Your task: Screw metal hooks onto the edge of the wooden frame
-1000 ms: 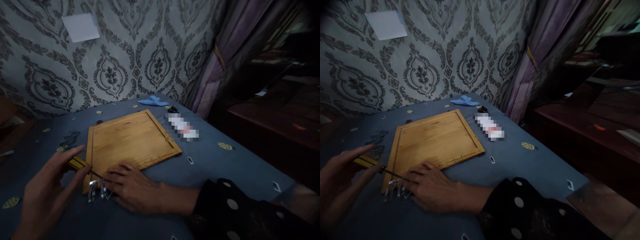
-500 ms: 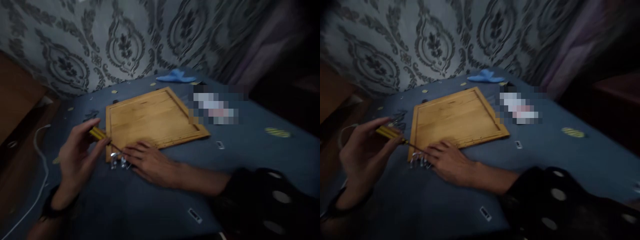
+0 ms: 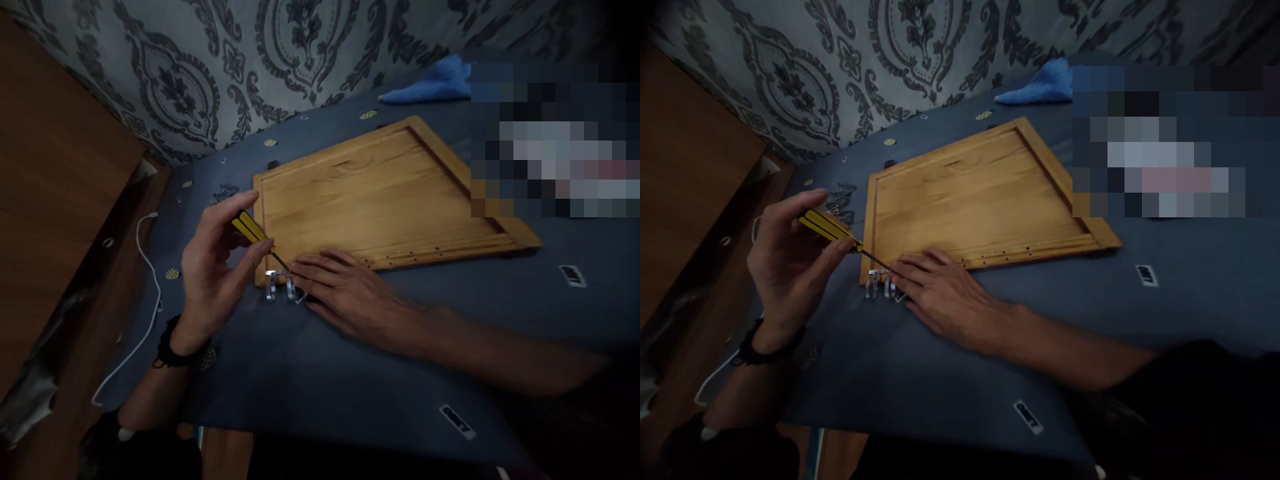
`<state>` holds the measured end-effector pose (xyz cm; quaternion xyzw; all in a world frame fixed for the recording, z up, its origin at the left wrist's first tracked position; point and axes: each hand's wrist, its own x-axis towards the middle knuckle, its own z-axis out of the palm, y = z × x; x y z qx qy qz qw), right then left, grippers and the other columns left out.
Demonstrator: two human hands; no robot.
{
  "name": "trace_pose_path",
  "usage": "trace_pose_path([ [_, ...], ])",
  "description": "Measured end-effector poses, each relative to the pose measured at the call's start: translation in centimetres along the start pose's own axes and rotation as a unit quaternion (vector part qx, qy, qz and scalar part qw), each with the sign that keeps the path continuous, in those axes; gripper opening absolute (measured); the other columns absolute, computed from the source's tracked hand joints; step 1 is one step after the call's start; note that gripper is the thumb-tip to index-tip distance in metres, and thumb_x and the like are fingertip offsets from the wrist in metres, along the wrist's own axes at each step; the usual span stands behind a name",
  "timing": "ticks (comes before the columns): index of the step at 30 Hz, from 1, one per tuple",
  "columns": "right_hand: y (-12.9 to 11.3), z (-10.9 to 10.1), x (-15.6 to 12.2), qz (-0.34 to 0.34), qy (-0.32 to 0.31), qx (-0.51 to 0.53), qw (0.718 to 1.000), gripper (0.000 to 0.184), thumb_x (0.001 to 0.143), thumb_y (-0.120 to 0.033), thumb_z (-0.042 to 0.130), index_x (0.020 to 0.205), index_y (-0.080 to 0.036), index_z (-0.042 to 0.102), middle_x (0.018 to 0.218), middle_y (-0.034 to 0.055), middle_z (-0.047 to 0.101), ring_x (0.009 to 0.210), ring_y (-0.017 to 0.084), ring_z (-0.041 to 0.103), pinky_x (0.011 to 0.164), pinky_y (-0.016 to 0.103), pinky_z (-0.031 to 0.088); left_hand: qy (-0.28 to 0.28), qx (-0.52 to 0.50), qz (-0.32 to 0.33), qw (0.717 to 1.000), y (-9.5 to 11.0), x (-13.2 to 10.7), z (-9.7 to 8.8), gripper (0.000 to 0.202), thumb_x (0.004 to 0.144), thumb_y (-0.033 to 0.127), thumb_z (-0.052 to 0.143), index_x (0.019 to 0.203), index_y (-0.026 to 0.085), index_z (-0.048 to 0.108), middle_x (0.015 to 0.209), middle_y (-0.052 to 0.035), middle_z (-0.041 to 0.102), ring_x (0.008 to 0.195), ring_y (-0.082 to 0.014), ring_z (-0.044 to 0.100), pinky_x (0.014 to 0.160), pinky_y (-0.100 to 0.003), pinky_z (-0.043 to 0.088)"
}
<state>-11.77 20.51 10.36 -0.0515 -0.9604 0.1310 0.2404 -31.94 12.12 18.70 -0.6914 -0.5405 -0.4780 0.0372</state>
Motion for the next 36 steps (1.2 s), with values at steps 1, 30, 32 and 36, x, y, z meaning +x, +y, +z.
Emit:
trace_pose_path([
  [1, 0.1, 0.1, 0.0, -0.002, 0.002, -0.001, 1.000, 0.038, 0.105, -0.026, 0.050, 0.137, -0.013, 0.065, 0.142, 0.0119, 0.068, 0.134, 0.027, 0.060, 0.115, 0.050, 0.045, -0.003, -0.009, -0.001, 1.000, 0.1, 0.1, -0.1, 0.051, 0.088, 0.025, 0.079, 0.135, 0.035, 0.062, 0.128, -0.0046, 0.065, 0.102, -0.0194, 0.070, 0.076, -0.030, 0.064],
  [30, 0.1, 0.0, 0.0, -0.009, 0.007, -0.002, 1.000, 0.039, 0.106, -0.025, 0.046, 0.138, -0.012, 0.063, 0.141, 0.0123, 0.068, 0.134, 0.027, 0.060, 0.113, 0.050, 0.046, -0.007, -0.051, -0.017, 0.999, 0.7, -0.1, 0.0, 0.043, 0.095, 0.029, 0.071, 0.135, 0.039, 0.059, 0.134, -0.0043, 0.058, 0.098, -0.0191, 0.070, 0.080, -0.037, 0.065],
  [32, 0.1, 0.0, 0.0, -0.008, 0.002, 0.000, 1.000, 0.039, 0.105, -0.025, 0.047, 0.138, -0.012, 0.063, 0.142, 0.0123, 0.067, 0.134, 0.027, 0.059, 0.114, 0.050, 0.045, -0.012, -0.041, -0.016, 0.999, 0.6, -0.2, 0.0, 0.046, 0.094, 0.028, 0.072, 0.137, 0.039, 0.058, 0.134, -0.0050, 0.057, 0.099, -0.0192, 0.070, 0.079, -0.037, 0.065],
  [36, 0.2, 0.2, -0.1, -0.011, 0.005, -0.004, 1.000, 0.039, 0.105, -0.026, 0.048, 0.138, -0.013, 0.063, 0.142, 0.0115, 0.067, 0.134, 0.026, 0.059, 0.114, 0.049, 0.045, -0.014, -0.021, -0.007, 1.000, 0.3, -0.5, -0.2, 0.051, 0.094, 0.026, 0.072, 0.140, 0.040, 0.056, 0.135, -0.0049, 0.056, 0.100, -0.0189, 0.069, 0.079, -0.034, 0.065],
])
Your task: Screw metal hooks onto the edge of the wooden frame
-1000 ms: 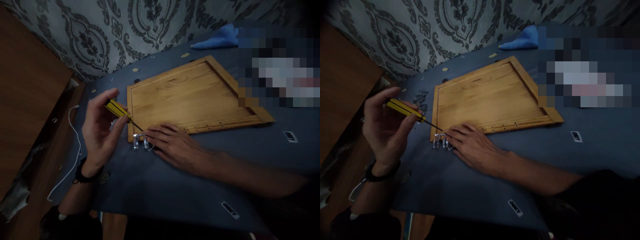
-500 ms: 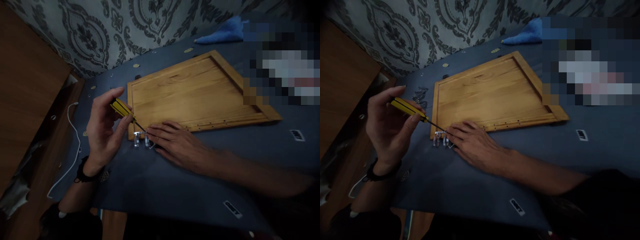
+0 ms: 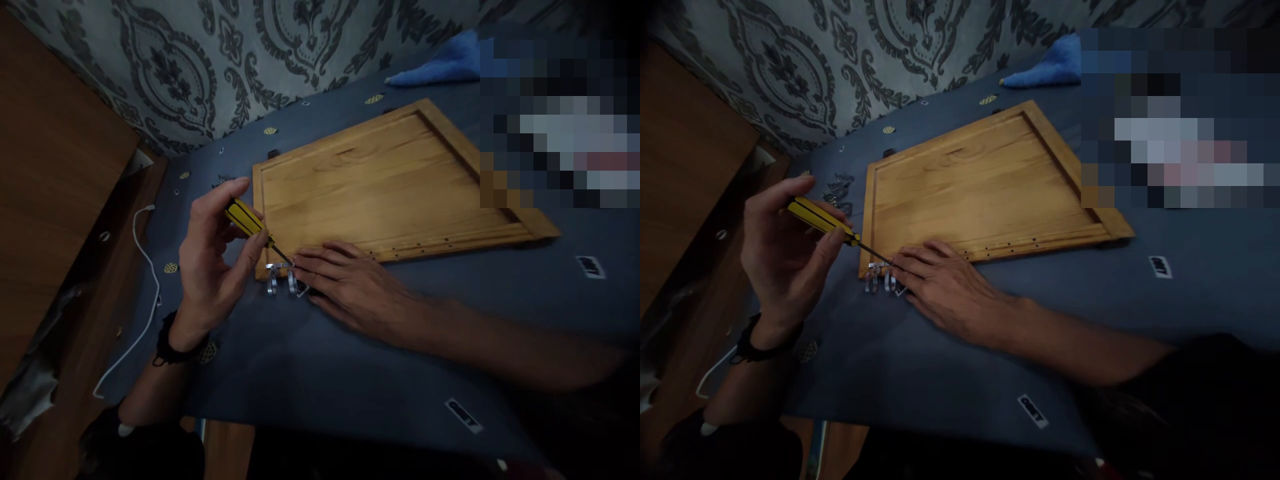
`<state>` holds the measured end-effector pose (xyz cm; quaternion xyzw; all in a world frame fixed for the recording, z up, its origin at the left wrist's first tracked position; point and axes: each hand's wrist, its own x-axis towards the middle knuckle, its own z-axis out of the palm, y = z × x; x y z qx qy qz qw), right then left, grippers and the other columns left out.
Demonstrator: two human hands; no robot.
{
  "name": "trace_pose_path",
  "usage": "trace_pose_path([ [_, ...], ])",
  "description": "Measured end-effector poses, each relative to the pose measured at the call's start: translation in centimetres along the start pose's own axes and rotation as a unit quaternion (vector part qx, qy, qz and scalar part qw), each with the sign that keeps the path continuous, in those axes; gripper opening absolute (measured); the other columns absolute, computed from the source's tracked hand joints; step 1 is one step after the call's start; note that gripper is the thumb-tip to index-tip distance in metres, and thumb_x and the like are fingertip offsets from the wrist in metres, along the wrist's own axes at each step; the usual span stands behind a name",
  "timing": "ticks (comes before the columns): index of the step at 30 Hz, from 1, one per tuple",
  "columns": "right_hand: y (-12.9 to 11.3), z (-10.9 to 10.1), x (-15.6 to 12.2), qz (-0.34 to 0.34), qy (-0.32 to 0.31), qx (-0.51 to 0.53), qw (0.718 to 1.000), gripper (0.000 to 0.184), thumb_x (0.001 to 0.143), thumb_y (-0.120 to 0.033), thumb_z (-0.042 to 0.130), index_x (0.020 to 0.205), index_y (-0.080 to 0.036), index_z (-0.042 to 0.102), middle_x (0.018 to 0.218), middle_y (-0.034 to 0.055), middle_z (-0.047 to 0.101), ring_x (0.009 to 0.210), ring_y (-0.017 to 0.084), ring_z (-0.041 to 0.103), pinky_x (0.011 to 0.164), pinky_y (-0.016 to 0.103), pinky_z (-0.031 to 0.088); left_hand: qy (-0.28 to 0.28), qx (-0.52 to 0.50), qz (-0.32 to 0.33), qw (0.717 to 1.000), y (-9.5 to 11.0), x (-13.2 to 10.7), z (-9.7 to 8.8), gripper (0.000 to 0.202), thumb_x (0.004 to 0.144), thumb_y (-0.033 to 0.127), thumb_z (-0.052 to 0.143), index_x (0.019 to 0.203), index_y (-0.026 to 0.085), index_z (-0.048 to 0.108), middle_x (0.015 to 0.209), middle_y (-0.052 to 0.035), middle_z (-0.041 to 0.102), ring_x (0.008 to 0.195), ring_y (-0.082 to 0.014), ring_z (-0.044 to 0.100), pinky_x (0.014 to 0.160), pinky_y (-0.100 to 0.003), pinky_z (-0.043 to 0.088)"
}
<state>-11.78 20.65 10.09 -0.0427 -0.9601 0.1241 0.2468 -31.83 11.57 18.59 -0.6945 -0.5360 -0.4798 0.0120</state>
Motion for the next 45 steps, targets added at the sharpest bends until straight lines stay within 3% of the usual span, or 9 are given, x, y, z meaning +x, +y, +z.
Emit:
trace_pose_path([
  [8, 0.12, 0.26, 0.04, -0.006, 0.010, -0.013, 1.000, 0.039, 0.105, -0.025, 0.048, 0.137, -0.010, 0.064, 0.141, 0.0118, 0.068, 0.133, 0.027, 0.060, 0.115, 0.048, 0.044, -0.006, 0.024, -0.020, 0.999, 0.02, -0.35, -0.19, 0.051, 0.095, 0.027, 0.070, 0.141, 0.042, 0.054, 0.136, -0.0042, 0.059, 0.108, -0.0232, 0.067, 0.079, -0.039, 0.063],
  [17, 0.10, 0.01, -0.04, 0.003, -0.007, 0.003, 1.000, 0.040, 0.103, -0.024, 0.050, 0.140, -0.013, 0.062, 0.144, 0.0118, 0.066, 0.137, 0.026, 0.058, 0.116, 0.050, 0.043, 0.027, 0.039, 0.033, 0.998, 0.22, 0.10, 0.17, 0.052, 0.085, 0.032, 0.082, 0.133, 0.039, 0.062, 0.124, -0.0043, 0.063, 0.104, -0.0226, 0.067, 0.060, -0.029, 0.061],
  [21, 0.02, 0.00, 0.02, 0.003, -0.005, 0.002, 1.000, 0.039, 0.104, -0.024, 0.050, 0.139, -0.013, 0.063, 0.143, 0.0115, 0.066, 0.136, 0.026, 0.058, 0.116, 0.049, 0.043, 0.030, 0.019, 0.035, 0.999, 0.59, 0.24, 0.30, 0.047, 0.090, 0.032, 0.077, 0.133, 0.037, 0.062, 0.127, -0.0054, 0.061, 0.100, -0.0215, 0.069, 0.072, -0.035, 0.066],
  [24, 0.02, 0.05, 0.03, 0.007, -0.006, 0.001, 1.000, 0.039, 0.104, -0.024, 0.050, 0.138, -0.014, 0.064, 0.143, 0.0121, 0.067, 0.135, 0.026, 0.059, 0.115, 0.050, 0.043, 0.011, 0.005, 0.000, 1.000, 0.52, 0.11, 0.28, 0.050, 0.091, 0.035, 0.076, 0.137, 0.038, 0.058, 0.136, -0.0060, 0.057, 0.099, -0.0210, 0.069, 0.078, -0.039, 0.066],
  [31, 0.12, 0.14, -0.01, -0.005, 0.012, -0.001, 1.000, 0.039, 0.103, -0.024, 0.051, 0.137, -0.011, 0.063, 0.141, 0.0122, 0.068, 0.133, 0.027, 0.060, 0.114, 0.050, 0.045, 0.027, 0.028, -0.002, 0.999, 0.30, 0.06, 0.16, 0.046, 0.088, 0.033, 0.080, 0.130, 0.037, 0.062, 0.124, -0.0037, 0.061, 0.098, -0.0193, 0.068, 0.066, -0.031, 0.062],
  [37, -0.09, -0.09, 0.14, 0.006, -0.005, 0.005, 1.000, 0.038, 0.103, -0.024, 0.051, 0.138, -0.014, 0.064, 0.142, 0.0118, 0.068, 0.133, 0.027, 0.060, 0.113, 0.049, 0.045, 0.011, -0.010, -0.027, 1.000, 0.71, 0.32, 0.18, 0.043, 0.092, 0.031, 0.075, 0.132, 0.037, 0.060, 0.129, -0.0041, 0.060, 0.099, -0.0207, 0.072, 0.082, -0.041, 0.067],
  [42, -0.10, -0.19, 0.18, 0.002, -0.002, 0.007, 1.000, 0.038, 0.104, -0.024, 0.050, 0.138, -0.015, 0.065, 0.141, 0.0119, 0.068, 0.133, 0.027, 0.060, 0.113, 0.050, 0.045, 0.029, 0.019, -0.012, 0.999, 0.55, 0.26, 0.15, 0.041, 0.090, 0.035, 0.078, 0.128, 0.034, 0.063, 0.123, -0.0042, 0.062, 0.097, -0.0202, 0.070, 0.066, -0.032, 0.067],
  [45, -0.07, -0.23, 0.18, 0.004, -0.001, 0.005, 1.000, 0.038, 0.104, -0.024, 0.048, 0.139, -0.016, 0.064, 0.142, 0.0110, 0.067, 0.135, 0.026, 0.059, 0.113, 0.049, 0.045, 0.034, 0.042, -0.006, 0.999, 0.50, 0.29, 0.09, 0.040, 0.090, 0.036, 0.078, 0.127, 0.032, 0.064, 0.121, -0.0032, 0.063, 0.096, -0.0198, 0.070, 0.066, -0.032, 0.066],
])
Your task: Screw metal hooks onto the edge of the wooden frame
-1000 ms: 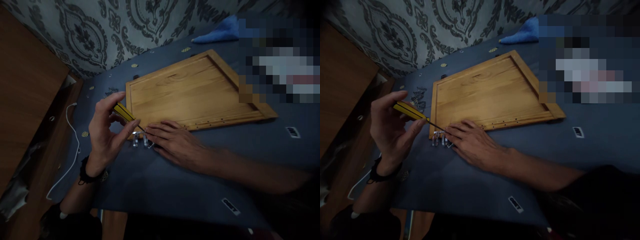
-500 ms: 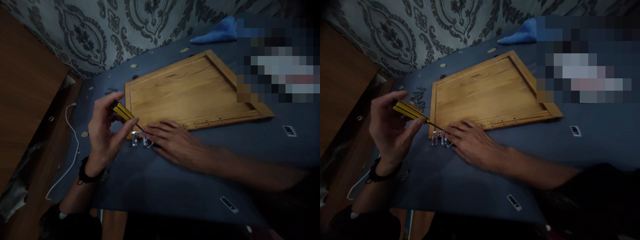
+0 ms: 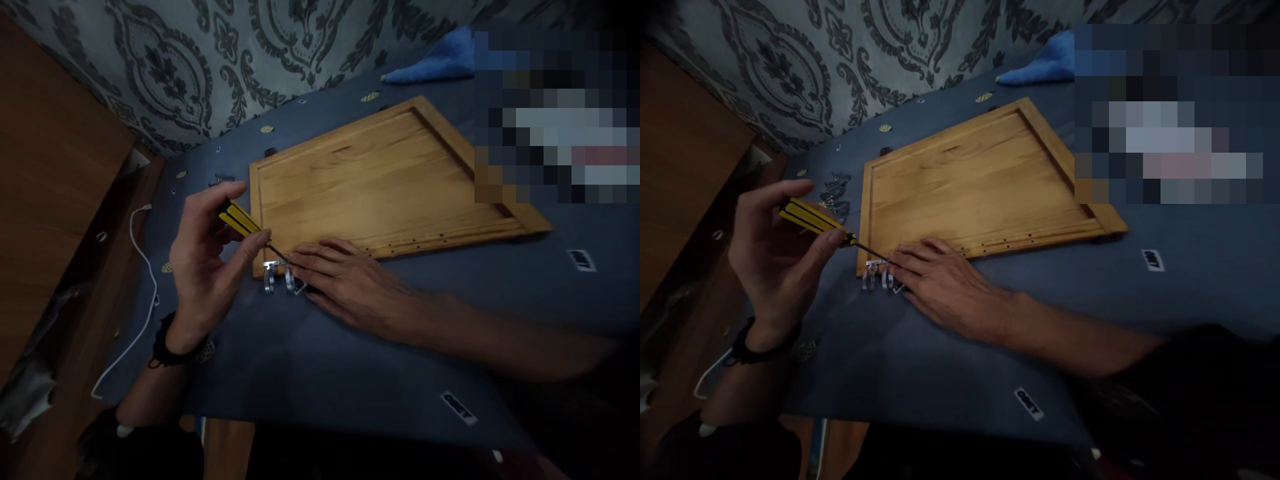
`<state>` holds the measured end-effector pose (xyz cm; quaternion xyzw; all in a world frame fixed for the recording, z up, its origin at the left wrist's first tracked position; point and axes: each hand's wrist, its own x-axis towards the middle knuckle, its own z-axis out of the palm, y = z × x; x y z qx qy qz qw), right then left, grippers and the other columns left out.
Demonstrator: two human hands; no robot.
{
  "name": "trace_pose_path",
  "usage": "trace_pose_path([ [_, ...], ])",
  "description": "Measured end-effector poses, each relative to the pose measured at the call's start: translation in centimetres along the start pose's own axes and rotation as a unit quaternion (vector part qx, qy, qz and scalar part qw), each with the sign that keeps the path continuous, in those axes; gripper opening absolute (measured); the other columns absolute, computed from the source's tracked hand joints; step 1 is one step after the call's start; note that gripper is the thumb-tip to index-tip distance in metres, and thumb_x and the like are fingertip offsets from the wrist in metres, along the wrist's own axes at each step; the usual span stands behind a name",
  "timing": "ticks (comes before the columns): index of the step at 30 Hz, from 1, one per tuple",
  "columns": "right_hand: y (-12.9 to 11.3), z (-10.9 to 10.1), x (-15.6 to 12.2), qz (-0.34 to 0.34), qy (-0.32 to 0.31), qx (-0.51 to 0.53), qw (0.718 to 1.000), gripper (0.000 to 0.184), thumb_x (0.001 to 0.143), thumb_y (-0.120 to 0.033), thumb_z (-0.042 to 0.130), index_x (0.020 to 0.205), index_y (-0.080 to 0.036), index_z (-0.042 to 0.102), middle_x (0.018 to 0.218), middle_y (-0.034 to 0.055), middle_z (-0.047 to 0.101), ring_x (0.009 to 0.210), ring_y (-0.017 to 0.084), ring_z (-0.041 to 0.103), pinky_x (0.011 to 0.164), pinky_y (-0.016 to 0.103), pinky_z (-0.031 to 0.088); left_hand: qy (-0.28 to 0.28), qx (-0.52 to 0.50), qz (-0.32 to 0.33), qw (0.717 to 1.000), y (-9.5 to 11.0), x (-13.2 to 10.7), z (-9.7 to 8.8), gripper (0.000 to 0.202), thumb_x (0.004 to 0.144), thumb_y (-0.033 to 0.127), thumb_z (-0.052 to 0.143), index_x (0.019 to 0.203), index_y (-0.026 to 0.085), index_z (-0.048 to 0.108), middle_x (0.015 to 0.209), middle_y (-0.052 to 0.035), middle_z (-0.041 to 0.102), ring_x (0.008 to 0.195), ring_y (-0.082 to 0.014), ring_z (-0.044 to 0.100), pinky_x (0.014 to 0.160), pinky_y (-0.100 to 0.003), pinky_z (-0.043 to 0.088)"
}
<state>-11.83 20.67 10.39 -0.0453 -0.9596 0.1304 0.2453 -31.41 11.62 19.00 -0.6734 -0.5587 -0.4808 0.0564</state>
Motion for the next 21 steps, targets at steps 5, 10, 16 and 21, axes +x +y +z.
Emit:
trace_pose_path([
  [5, 0.11, 0.00, -0.06, -0.009, 0.004, -0.004, 1.000, 0.039, 0.104, -0.024, 0.049, 0.137, -0.012, 0.064, 0.140, 0.0121, 0.069, 0.133, 0.027, 0.060, 0.112, 0.048, 0.046, 0.004, -0.024, -0.011, 1.000, 0.24, 0.17, -0.09, 0.040, 0.093, 0.033, 0.075, 0.130, 0.032, 0.060, 0.129, -0.0013, 0.062, 0.096, -0.0196, 0.073, 0.078, -0.040, 0.068],
  [10, 0.18, 0.15, -0.14, -0.013, 0.008, -0.007, 1.000, 0.039, 0.105, -0.024, 0.046, 0.138, -0.011, 0.063, 0.140, 0.0117, 0.069, 0.133, 0.026, 0.060, 0.113, 0.048, 0.046, 0.033, -0.030, -0.004, 0.999, 0.65, 0.35, -0.28, 0.040, 0.093, 0.031, 0.076, 0.130, 0.034, 0.060, 0.130, 0.0002, 0.061, 0.099, -0.0197, 0.073, 0.078, -0.038, 0.069],
  [16, 0.04, 0.20, -0.11, -0.011, 0.012, -0.011, 1.000, 0.039, 0.104, -0.023, 0.050, 0.137, -0.010, 0.063, 0.141, 0.0121, 0.068, 0.133, 0.026, 0.061, 0.113, 0.047, 0.045, 0.014, -0.042, -0.033, 0.998, 0.53, -0.05, -0.12, 0.041, 0.092, 0.031, 0.077, 0.129, 0.033, 0.061, 0.129, -0.0024, 0.061, 0.099, -0.0206, 0.070, 0.082, -0.042, 0.066],
  [21, 0.12, 0.35, -0.09, -0.010, 0.019, -0.011, 1.000, 0.038, 0.104, -0.024, 0.049, 0.137, -0.012, 0.064, 0.140, 0.0121, 0.069, 0.132, 0.026, 0.061, 0.111, 0.049, 0.047, 0.004, -0.043, -0.032, 0.999, 0.02, -0.36, 0.01, 0.044, 0.091, 0.030, 0.077, 0.131, 0.036, 0.061, 0.130, -0.0042, 0.059, 0.106, -0.0245, 0.068, 0.082, -0.043, 0.065],
])
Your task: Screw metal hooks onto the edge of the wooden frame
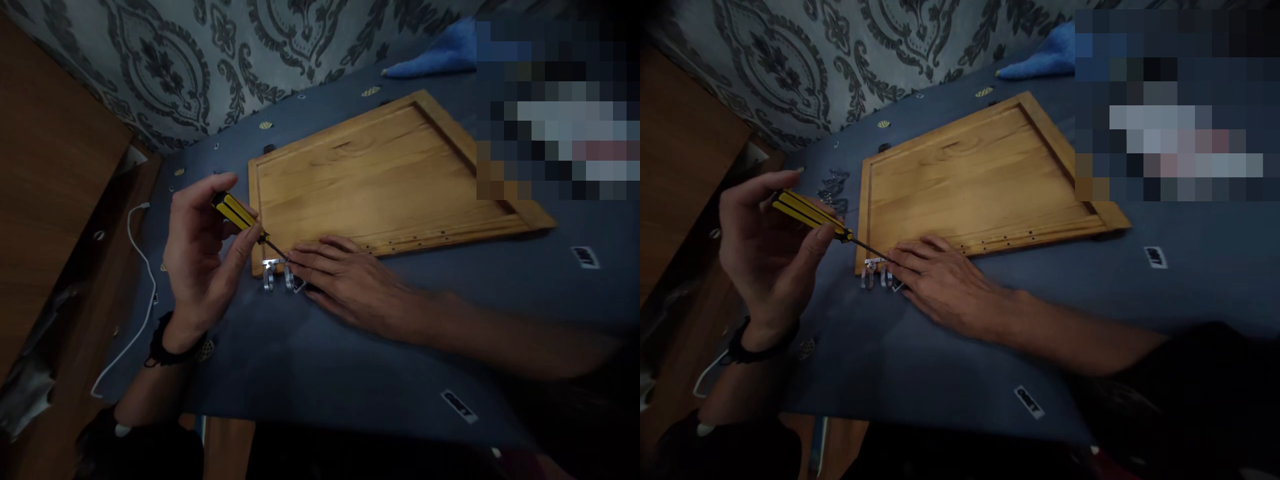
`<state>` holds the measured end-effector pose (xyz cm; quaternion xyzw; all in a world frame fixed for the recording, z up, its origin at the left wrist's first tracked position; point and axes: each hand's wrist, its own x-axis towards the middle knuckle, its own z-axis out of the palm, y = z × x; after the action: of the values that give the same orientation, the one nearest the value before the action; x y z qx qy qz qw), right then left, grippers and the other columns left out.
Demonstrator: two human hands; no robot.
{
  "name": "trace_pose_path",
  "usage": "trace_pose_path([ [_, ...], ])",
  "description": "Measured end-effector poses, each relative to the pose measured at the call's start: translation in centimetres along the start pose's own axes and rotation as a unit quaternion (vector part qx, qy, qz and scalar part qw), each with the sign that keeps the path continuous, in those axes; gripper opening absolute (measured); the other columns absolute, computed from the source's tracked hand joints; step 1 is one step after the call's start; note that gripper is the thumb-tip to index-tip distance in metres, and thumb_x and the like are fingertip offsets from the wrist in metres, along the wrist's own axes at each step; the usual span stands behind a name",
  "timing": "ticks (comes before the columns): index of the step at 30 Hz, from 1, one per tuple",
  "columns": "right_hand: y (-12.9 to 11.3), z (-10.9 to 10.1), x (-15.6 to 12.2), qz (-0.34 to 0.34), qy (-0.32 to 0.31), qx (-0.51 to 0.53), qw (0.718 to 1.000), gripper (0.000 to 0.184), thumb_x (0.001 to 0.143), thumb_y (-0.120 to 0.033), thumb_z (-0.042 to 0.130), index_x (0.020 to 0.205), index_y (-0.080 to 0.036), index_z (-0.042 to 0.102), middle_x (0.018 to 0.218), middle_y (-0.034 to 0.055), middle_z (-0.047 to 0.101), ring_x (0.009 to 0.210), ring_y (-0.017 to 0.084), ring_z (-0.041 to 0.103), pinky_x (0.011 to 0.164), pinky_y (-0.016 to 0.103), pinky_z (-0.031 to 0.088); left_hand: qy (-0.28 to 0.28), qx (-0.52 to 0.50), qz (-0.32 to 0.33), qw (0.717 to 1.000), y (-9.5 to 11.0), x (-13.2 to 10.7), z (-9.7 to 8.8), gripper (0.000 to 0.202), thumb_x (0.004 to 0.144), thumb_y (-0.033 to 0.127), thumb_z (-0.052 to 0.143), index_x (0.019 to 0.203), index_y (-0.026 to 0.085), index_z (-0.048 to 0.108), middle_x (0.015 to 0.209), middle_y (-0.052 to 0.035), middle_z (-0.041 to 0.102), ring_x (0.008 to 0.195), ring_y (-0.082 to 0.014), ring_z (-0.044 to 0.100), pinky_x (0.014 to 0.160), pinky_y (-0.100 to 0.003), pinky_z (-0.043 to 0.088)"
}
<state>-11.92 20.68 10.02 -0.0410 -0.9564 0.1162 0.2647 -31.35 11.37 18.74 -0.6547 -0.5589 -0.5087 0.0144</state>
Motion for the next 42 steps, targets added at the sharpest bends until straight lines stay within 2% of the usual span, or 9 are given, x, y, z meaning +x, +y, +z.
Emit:
trace_pose_path([
  [4, 0.00, -0.10, 0.08, -0.002, -0.003, -0.002, 1.000, 0.039, 0.104, -0.024, 0.049, 0.138, -0.009, 0.063, 0.141, 0.0128, 0.068, 0.132, 0.027, 0.061, 0.112, 0.048, 0.047, -0.011, -0.013, 0.006, 1.000, 0.01, 0.07, 0.14, 0.045, 0.090, 0.029, 0.077, 0.131, 0.040, 0.062, 0.130, -0.0028, 0.059, 0.101, -0.0237, 0.070, 0.080, -0.043, 0.064],
  [11, -0.09, -0.13, -0.02, 0.010, -0.014, 0.002, 1.000, 0.039, 0.105, -0.025, 0.049, 0.139, -0.012, 0.063, 0.143, 0.0115, 0.067, 0.134, 0.026, 0.059, 0.114, 0.049, 0.044, -0.019, -0.027, -0.007, 0.999, 0.09, 0.12, 0.08, 0.043, 0.092, 0.032, 0.075, 0.132, 0.040, 0.062, 0.129, -0.0014, 0.059, 0.099, -0.0213, 0.071, 0.077, -0.039, 0.065],
  [16, -0.03, -0.18, -0.04, 0.004, -0.020, 0.004, 1.000, 0.039, 0.104, -0.024, 0.050, 0.138, -0.010, 0.063, 0.143, 0.0120, 0.067, 0.135, 0.027, 0.059, 0.114, 0.049, 0.044, -0.004, 0.001, 0.036, 0.999, 0.20, 0.32, -0.04, 0.054, 0.080, 0.032, 0.088, 0.129, 0.043, 0.067, 0.121, -0.0028, 0.062, 0.102, -0.0226, 0.067, 0.065, -0.034, 0.064],
  [19, 0.00, -0.13, -0.02, 0.009, -0.020, 0.007, 1.000, 0.039, 0.105, -0.025, 0.049, 0.139, -0.012, 0.063, 0.143, 0.0113, 0.067, 0.136, 0.026, 0.058, 0.115, 0.048, 0.043, 0.006, 0.012, 0.046, 0.999, 0.39, 0.43, -0.12, 0.047, 0.085, 0.030, 0.083, 0.127, 0.042, 0.068, 0.118, -0.0019, 0.064, 0.102, -0.0213, 0.069, 0.063, -0.032, 0.064],
  [25, -0.03, -0.02, -0.02, 0.012, -0.021, 0.008, 1.000, 0.040, 0.105, -0.026, 0.048, 0.139, -0.011, 0.062, 0.143, 0.0117, 0.066, 0.136, 0.027, 0.058, 0.114, 0.050, 0.044, -0.023, 0.009, 0.035, 0.999, 0.11, 0.45, -0.39, 0.053, 0.083, 0.044, 0.082, 0.133, 0.039, 0.064, 0.127, -0.0033, 0.063, 0.109, -0.0243, 0.068, 0.067, -0.034, 0.065],
  [30, -0.07, -0.22, 0.05, 0.011, -0.020, 0.006, 1.000, 0.040, 0.105, -0.025, 0.048, 0.140, -0.012, 0.062, 0.143, 0.0110, 0.067, 0.135, 0.027, 0.059, 0.114, 0.049, 0.044, 0.006, 0.047, 0.030, 0.998, 0.22, 0.48, -0.33, 0.042, 0.085, 0.033, 0.083, 0.124, 0.035, 0.069, 0.113, -0.0034, 0.065, 0.096, -0.0205, 0.069, 0.061, -0.031, 0.062],
  [36, -0.14, -0.17, 0.05, 0.012, -0.015, 0.008, 1.000, 0.039, 0.105, -0.025, 0.047, 0.139, -0.012, 0.063, 0.141, 0.0123, 0.068, 0.134, 0.027, 0.059, 0.113, 0.048, 0.044, -0.026, 0.002, 0.004, 1.000, 0.26, 0.49, -0.33, 0.044, 0.092, 0.024, 0.076, 0.130, 0.040, 0.064, 0.126, -0.0020, 0.061, 0.098, -0.0198, 0.070, 0.076, -0.038, 0.066],
  [42, -0.14, -0.27, 0.04, 0.007, -0.012, 0.007, 1.000, 0.039, 0.105, -0.024, 0.047, 0.139, -0.011, 0.062, 0.141, 0.0122, 0.068, 0.133, 0.027, 0.060, 0.113, 0.048, 0.045, -0.005, 0.039, 0.021, 0.999, 0.10, 0.45, -0.32, 0.042, 0.086, 0.030, 0.081, 0.125, 0.040, 0.068, 0.118, -0.0021, 0.063, 0.095, -0.0191, 0.068, 0.063, -0.031, 0.062],
])
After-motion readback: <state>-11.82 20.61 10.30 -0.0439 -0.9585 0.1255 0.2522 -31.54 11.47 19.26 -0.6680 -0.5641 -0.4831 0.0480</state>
